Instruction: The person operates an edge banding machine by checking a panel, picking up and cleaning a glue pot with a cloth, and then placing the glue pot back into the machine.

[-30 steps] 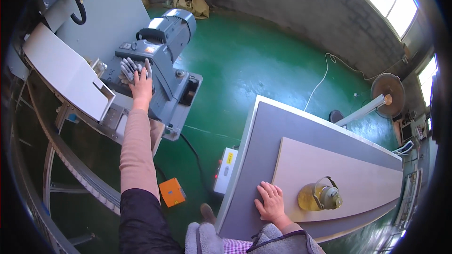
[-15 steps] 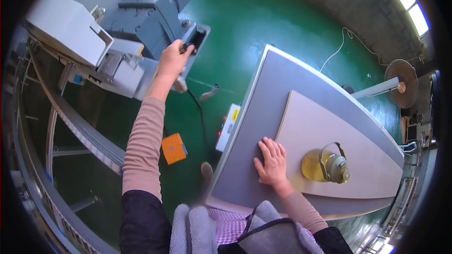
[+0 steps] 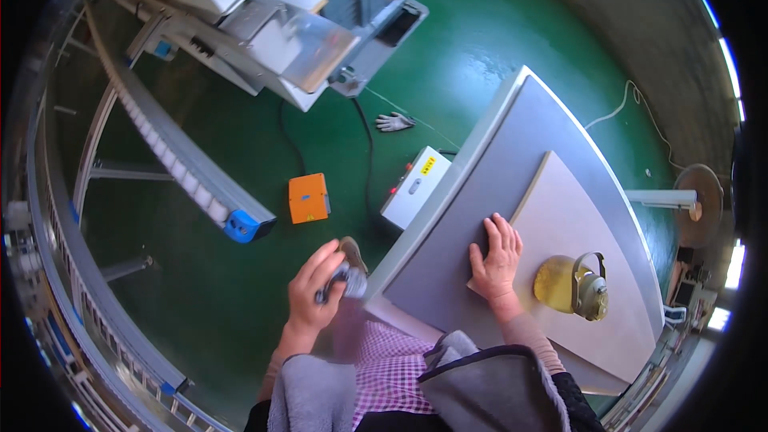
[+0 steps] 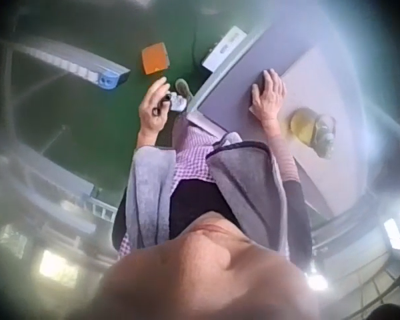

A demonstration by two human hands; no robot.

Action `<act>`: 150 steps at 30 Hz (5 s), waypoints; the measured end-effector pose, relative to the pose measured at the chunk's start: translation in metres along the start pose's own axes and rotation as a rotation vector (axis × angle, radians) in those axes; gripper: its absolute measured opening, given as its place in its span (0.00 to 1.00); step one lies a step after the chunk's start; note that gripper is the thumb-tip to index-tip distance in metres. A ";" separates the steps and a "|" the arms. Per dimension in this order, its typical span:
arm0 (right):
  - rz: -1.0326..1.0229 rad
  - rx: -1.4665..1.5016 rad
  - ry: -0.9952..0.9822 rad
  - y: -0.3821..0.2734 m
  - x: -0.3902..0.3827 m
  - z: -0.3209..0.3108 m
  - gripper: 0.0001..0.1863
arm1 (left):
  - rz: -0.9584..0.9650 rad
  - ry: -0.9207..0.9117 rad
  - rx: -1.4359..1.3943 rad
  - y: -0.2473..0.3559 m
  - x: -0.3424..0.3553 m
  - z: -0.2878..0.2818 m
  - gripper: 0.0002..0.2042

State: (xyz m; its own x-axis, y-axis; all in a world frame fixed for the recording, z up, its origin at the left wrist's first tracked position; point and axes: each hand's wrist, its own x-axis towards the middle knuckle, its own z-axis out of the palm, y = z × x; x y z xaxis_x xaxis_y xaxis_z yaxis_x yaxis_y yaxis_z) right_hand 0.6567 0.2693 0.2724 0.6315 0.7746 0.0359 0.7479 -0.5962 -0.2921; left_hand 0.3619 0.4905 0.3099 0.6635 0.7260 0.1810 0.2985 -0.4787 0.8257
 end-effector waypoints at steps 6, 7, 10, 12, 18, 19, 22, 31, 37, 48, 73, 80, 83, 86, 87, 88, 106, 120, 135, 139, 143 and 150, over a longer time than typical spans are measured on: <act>-0.013 -0.037 -0.008 -0.005 0.002 0.002 0.32 | 0.229 0.127 0.315 0.007 -0.004 -0.106 0.22; -0.010 -0.045 0.001 -0.005 0.000 0.002 0.32 | 0.308 0.135 0.394 0.008 0.006 -0.114 0.22; 0.008 -0.059 0.007 -0.007 -0.004 0.001 0.32 | 0.423 0.112 0.542 0.007 0.050 -0.141 0.23; 0.038 -0.068 0.017 -0.008 -0.003 0.001 0.33 | 0.462 0.012 0.532 -0.009 0.088 -0.154 0.24; 0.002 -0.107 -0.013 -0.011 0.003 -0.004 0.34 | 0.159 -0.415 0.525 -0.072 0.136 -0.141 0.16; 0.011 -0.099 -0.019 -0.009 0.003 -0.004 0.34 | 0.064 -0.414 0.557 -0.066 0.140 -0.137 0.16; 0.030 -0.085 -0.031 -0.011 0.004 -0.010 0.34 | -0.065 -0.397 0.652 -0.062 0.143 -0.130 0.17; 0.067 -0.071 -0.095 -0.007 0.003 -0.008 0.33 | -0.070 -0.341 0.786 -0.069 0.141 -0.123 0.18; 0.092 -0.049 -0.096 -0.005 0.003 -0.014 0.33 | -0.003 -0.405 0.796 -0.071 0.145 -0.123 0.17; 0.080 -0.052 0.026 -0.011 0.018 -0.015 0.25 | -0.037 -0.469 0.794 -0.070 0.150 -0.124 0.10; 0.575 -0.171 0.361 -0.046 0.128 0.063 0.33 | 0.178 -0.414 0.740 -0.085 0.142 -0.127 0.10; 0.588 -0.185 0.352 -0.040 0.124 0.069 0.33 | 0.158 -0.389 0.680 -0.091 0.137 -0.128 0.10; 0.586 -0.179 0.336 -0.041 0.128 0.068 0.33 | 0.193 -0.320 0.696 -0.094 0.135 -0.128 0.10; 0.606 -0.183 0.300 -0.041 0.119 0.067 0.33 | 0.250 -0.251 0.646 -0.092 0.136 -0.123 0.09; 0.605 -0.181 0.297 -0.040 0.120 0.069 0.33 | 0.250 -0.256 0.644 -0.088 0.140 -0.121 0.09; 0.602 -0.184 0.297 -0.041 0.121 0.068 0.33 | 0.247 -0.254 0.642 -0.088 0.139 -0.122 0.09; 0.603 -0.178 0.366 -0.037 0.126 0.071 0.33 | 0.099 -0.376 0.633 -0.078 0.143 -0.120 0.13; 0.636 -0.006 0.304 -0.037 0.120 0.077 0.41 | 0.197 -0.386 0.554 -0.096 0.135 -0.127 0.16; 1.186 1.089 0.466 -0.447 -0.234 0.298 0.12 | 0.314 -0.569 0.470 -0.129 0.152 -0.144 0.21; 1.494 0.878 0.196 -0.426 -0.289 0.386 0.17 | 0.262 -0.644 0.329 -0.138 0.165 -0.140 0.23; 1.591 0.726 0.295 -0.390 -0.303 0.479 0.16 | 0.096 -0.545 0.252 -0.134 0.166 -0.134 0.22; 1.502 0.816 0.358 -0.300 -0.236 0.622 0.20 | 0.361 -0.403 0.561 -0.141 0.192 -0.146 0.19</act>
State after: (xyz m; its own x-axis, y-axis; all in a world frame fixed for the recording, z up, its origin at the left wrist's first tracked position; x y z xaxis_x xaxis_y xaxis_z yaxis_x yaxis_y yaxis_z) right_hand 0.1559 0.3966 -0.2431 0.7138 -0.4518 -0.5351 -0.6939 -0.3532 -0.6275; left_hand 0.3467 0.7692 0.3058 0.9516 0.2938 0.0901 0.2480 -0.9073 0.3397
